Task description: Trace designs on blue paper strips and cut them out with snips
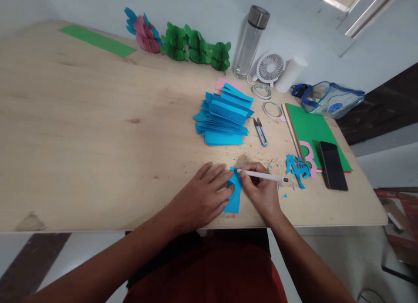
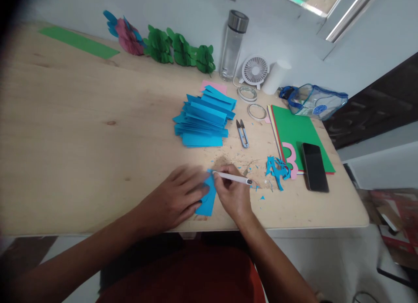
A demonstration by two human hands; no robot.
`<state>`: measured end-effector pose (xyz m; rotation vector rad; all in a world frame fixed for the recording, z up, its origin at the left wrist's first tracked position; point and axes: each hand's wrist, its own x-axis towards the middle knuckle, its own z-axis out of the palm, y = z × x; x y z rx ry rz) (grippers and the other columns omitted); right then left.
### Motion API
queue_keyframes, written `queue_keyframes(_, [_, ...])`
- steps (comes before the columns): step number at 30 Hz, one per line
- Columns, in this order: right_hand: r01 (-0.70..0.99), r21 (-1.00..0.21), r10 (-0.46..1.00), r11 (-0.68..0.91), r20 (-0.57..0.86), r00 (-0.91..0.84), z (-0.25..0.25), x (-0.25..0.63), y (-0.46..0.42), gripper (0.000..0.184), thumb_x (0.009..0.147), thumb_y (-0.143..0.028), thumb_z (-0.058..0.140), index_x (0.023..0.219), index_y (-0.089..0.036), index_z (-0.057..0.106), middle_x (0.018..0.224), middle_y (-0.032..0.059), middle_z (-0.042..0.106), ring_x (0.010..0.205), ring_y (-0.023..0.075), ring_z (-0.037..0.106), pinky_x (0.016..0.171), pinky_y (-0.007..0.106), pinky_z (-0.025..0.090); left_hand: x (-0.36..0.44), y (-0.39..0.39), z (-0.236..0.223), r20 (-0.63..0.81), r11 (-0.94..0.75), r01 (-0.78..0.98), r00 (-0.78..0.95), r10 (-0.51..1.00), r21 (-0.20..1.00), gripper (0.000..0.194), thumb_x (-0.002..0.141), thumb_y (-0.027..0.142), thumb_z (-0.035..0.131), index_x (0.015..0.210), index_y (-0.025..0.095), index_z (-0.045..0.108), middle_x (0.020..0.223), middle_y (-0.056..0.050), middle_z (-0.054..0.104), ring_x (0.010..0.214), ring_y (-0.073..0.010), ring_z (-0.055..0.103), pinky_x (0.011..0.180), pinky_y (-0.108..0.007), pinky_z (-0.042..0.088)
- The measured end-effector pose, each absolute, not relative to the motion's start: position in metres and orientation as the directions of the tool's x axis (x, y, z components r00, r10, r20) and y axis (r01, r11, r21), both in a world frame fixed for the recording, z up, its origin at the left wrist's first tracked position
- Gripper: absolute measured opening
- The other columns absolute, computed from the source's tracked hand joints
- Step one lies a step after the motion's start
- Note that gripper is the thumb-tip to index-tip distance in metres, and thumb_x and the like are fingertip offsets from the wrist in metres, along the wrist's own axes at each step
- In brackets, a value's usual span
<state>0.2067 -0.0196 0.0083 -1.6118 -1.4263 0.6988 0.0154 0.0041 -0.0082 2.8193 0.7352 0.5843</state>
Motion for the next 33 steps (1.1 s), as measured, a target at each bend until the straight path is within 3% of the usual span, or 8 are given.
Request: queue_keyframes(33, [0.493, -0.87, 0.969, 0.017, 0.136, 0.206, 0.012, 0.208, -0.034, 0.009, 0.085, -0.029, 0.06, 0.081, -0.021, 0.061, 0.067, -0.0006, 0.063, 0.057, 0.0136, 0.054, 0.053, 0.026, 0.044, 0.017, 0.003, -0.006, 0.296, -0.853, 0.447, 0.805, 0.515, 0.269, 0.033, 0.097, 0.031, 0.046, 0.122, 0.018, 0.062, 0.137, -0.013, 0.058, 0.133, -0.0315, 0.045, 0.111, -0.052, 0.032])
